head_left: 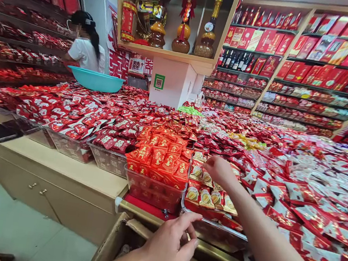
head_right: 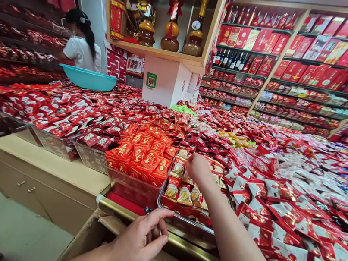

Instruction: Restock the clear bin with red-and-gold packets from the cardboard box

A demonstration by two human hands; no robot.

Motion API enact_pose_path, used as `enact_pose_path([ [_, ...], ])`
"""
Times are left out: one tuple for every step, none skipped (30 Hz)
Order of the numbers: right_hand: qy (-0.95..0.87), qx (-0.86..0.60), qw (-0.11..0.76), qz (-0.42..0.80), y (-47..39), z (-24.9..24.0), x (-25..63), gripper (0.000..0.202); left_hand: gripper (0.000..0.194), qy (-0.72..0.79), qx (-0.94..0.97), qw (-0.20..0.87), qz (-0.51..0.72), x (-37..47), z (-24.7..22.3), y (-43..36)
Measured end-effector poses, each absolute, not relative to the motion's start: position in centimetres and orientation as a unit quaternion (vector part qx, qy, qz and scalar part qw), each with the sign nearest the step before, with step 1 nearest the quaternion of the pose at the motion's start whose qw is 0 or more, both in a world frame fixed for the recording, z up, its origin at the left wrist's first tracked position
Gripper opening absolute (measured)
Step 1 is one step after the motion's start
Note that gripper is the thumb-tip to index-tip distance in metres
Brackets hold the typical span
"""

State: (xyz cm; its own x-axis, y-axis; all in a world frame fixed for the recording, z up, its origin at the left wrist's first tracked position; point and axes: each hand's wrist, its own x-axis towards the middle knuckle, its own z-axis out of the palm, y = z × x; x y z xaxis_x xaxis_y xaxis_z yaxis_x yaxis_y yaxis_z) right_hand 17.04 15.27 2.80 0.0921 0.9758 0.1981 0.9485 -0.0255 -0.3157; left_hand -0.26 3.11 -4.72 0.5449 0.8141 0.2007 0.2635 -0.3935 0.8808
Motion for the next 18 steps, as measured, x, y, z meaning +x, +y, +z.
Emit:
enact_pose_path([
  [-0.677, -0.715, 0.171, 0.026, 15.1, 3.2, 17.6, 0.016, 0.039, 0.351, 0.77, 0.425, 0.322, -0.3, -4.7, 3.1],
  [-0.68, -0.716, 0.154, 0.017, 14.8, 3.6, 18.1, 0.017, 0.038, 0.352, 0.77, 0.423, 0.321, -0.2, -4.7, 3.1],
  [-0.684, -0.717, 0.135, 0.009, 14.6, 3.8, 18.7, 0.017, 0.038, 0.354, 0.772, 0.421, 0.319, -0.2, -4.7, 3.1],
  [-0.688, -0.717, 0.115, 0.005, 14.3, 4.0, 19.1, 0.017, 0.038, 0.355, 0.773, 0.418, 0.318, -0.2, -4.7, 3.1],
  [-0.692, -0.716, 0.093, 0.002, 14.0, 4.0, 19.5, 0.016, 0.038, 0.356, 0.776, 0.415, 0.316, -0.2, -4.7, 3.1],
  [-0.696, -0.714, 0.074, 0.001, 13.7, 3.9, 19.7, 0.016, 0.039, 0.355, 0.779, 0.412, 0.313, -0.2, -4.8, 3.2],
  [-0.699, -0.713, 0.057, -0.001, 13.5, 3.8, 19.8, 0.016, 0.039, 0.354, 0.781, 0.409, 0.311, -0.2, -4.9, 3.2],
  [-0.7, -0.713, 0.045, -0.006, 13.4, 3.5, 19.9, 0.017, 0.039, 0.353, 0.784, 0.407, 0.31, -0.2, -4.9, 3.3],
  [-0.7, -0.713, 0.035, -0.012, 13.3, 3.2, 19.9, 0.017, 0.039, 0.351, 0.786, 0.405, 0.307, -0.2, -5.0, 3.3],
  [-0.698, -0.715, 0.028, -0.019, 13.3, 2.8, 19.8, 0.016, 0.039, 0.351, 0.789, 0.402, 0.306, -0.2, -5.0, 3.3],
  [-0.696, -0.717, 0.023, -0.026, 13.4, 2.5, 19.7, 0.015, 0.038, 0.351, 0.791, 0.399, 0.304, -0.2, -5.1, 3.4],
  [-0.692, -0.72, 0.019, -0.033, 13.5, 2.1, 19.7, 0.014, 0.038, 0.352, 0.792, 0.394, 0.305, -0.2, -5.1, 3.4],
  [-0.689, -0.724, 0.016, -0.039, 13.7, 1.8, 19.6, 0.013, 0.038, 0.354, 0.794, 0.389, 0.306, -0.2, -5.1, 3.4],
  [-0.686, -0.726, 0.016, -0.043, 14.0, 1.5, 19.6, 0.012, 0.037, 0.355, 0.795, 0.384, 0.308, -0.2, -5.1, 3.4],
  [-0.683, -0.728, 0.018, -0.047, 14.2, 1.3, 19.5, 0.012, 0.037, 0.355, 0.797, 0.379, 0.309, -0.2, -5.1, 3.4],
  [-0.682, -0.73, 0.022, -0.051, 14.5, 1.3, 19.5, 0.012, 0.037, 0.354, 0.799, 0.374, 0.309, -0.2, -5.2, 3.4],
  [-0.681, -0.73, 0.03, -0.054, 14.6, 1.3, 19.4, 0.012, 0.037, 0.351, 0.803, 0.37, 0.308, -0.2, -5.2, 3.4],
  [-0.681, -0.729, 0.04, -0.056, 14.6, 1.5, 19.3, 0.013, 0.038, 0.348, 0.807, 0.365, 0.306, -0.2, -5.3, 3.5],
])
